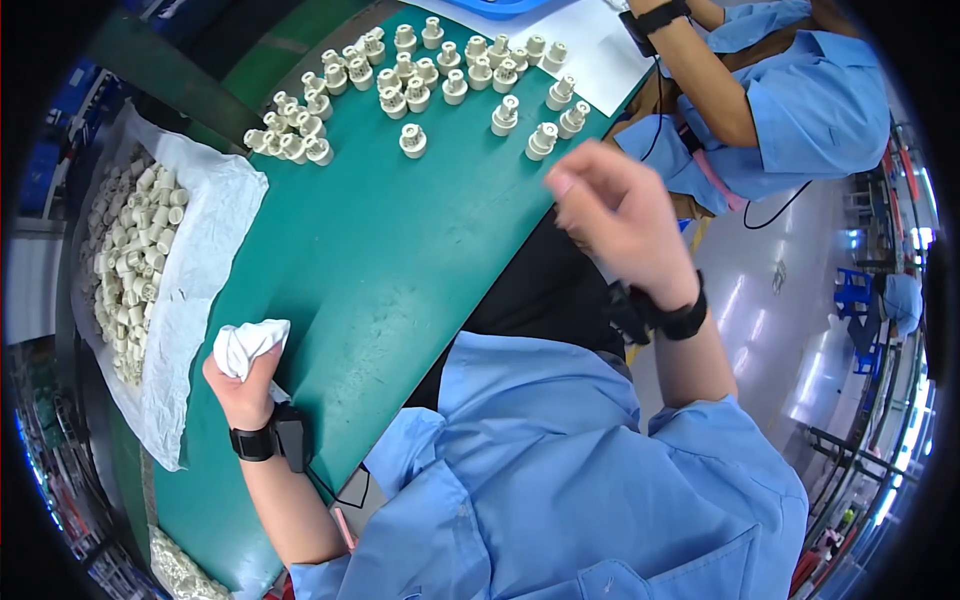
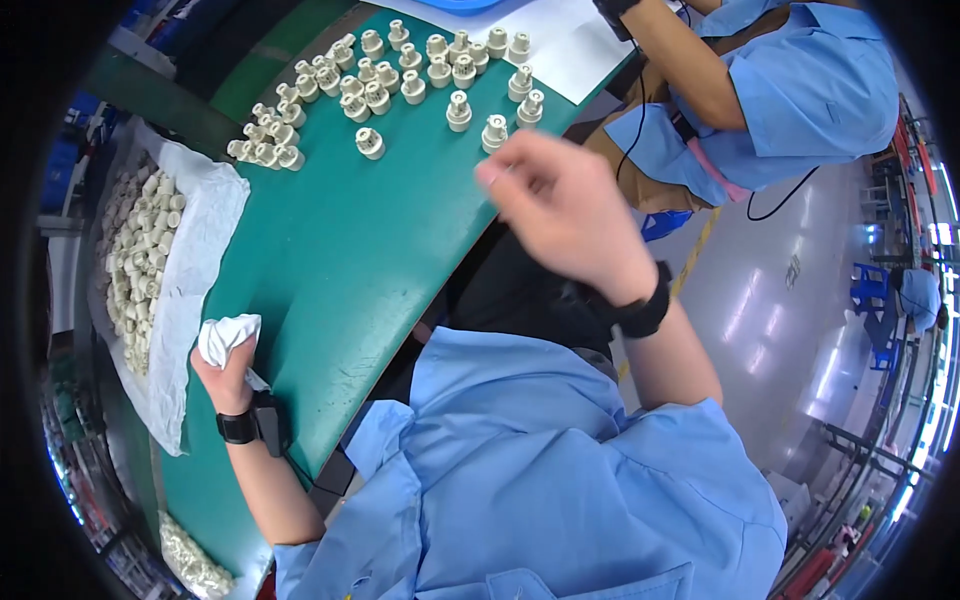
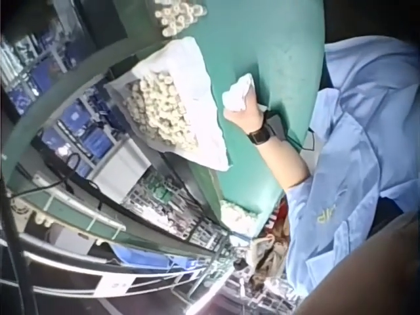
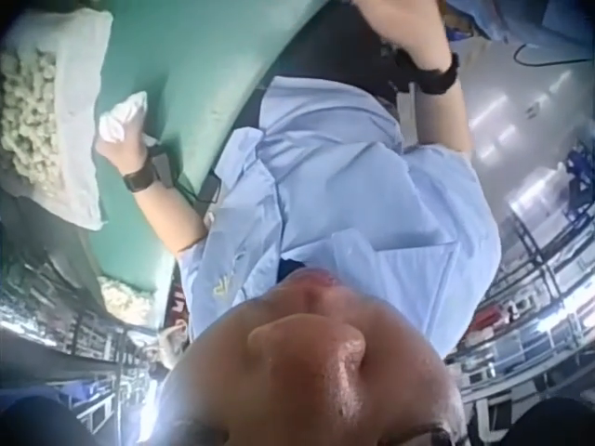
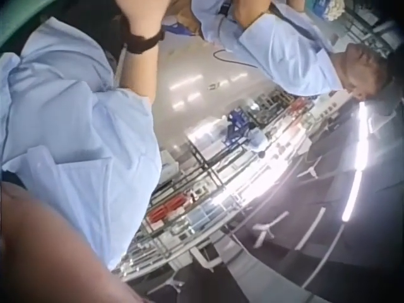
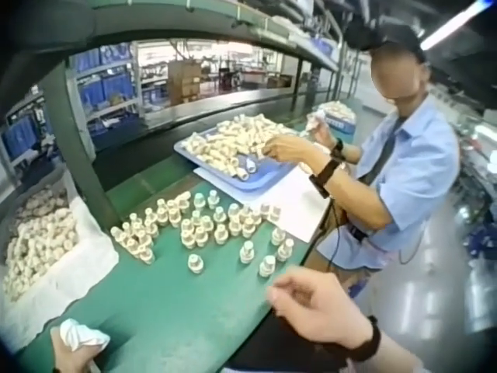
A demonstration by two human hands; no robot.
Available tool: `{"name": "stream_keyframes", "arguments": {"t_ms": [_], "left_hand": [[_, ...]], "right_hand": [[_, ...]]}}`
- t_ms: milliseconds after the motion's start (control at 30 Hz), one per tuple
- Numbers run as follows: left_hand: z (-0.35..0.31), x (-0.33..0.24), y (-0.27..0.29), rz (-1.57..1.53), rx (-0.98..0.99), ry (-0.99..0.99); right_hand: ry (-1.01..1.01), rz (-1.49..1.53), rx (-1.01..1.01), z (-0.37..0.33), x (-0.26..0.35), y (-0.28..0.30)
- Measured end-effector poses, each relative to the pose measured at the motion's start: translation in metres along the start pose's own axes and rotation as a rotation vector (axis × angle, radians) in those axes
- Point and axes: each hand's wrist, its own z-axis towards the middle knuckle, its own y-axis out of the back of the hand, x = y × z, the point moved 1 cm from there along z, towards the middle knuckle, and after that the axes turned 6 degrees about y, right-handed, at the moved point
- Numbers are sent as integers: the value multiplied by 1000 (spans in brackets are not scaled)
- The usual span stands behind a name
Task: The person picks up a plastic component from a tray, wipes it with a cloth, and places it on the table, repeating this process for several components.
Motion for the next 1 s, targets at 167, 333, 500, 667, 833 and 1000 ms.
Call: {"name": "stream_keyframes", "arguments": {"t_ms": [167, 333, 500, 667, 833, 1000], "left_hand": [[-1, 1, -2, -22, 9, -2], [-3, 5, 0, -36, -8, 9], [-6, 8, 6, -30, -49, 42], [-12, 12, 7, 4, -74, 66], [-15, 9, 7, 70, -84, 82], [-19, 10, 11, 186, -101, 107]], "right_hand": [[-170, -232, -85, 31, -38, 54], [-368, -158, 53, 65, -48, 78], [-445, -282, 236, 84, -52, 80], [-529, -331, 303, 92, -49, 84], [-603, -291, 321, 94, -46, 83], [-609, -262, 349, 98, -48, 83]]}}
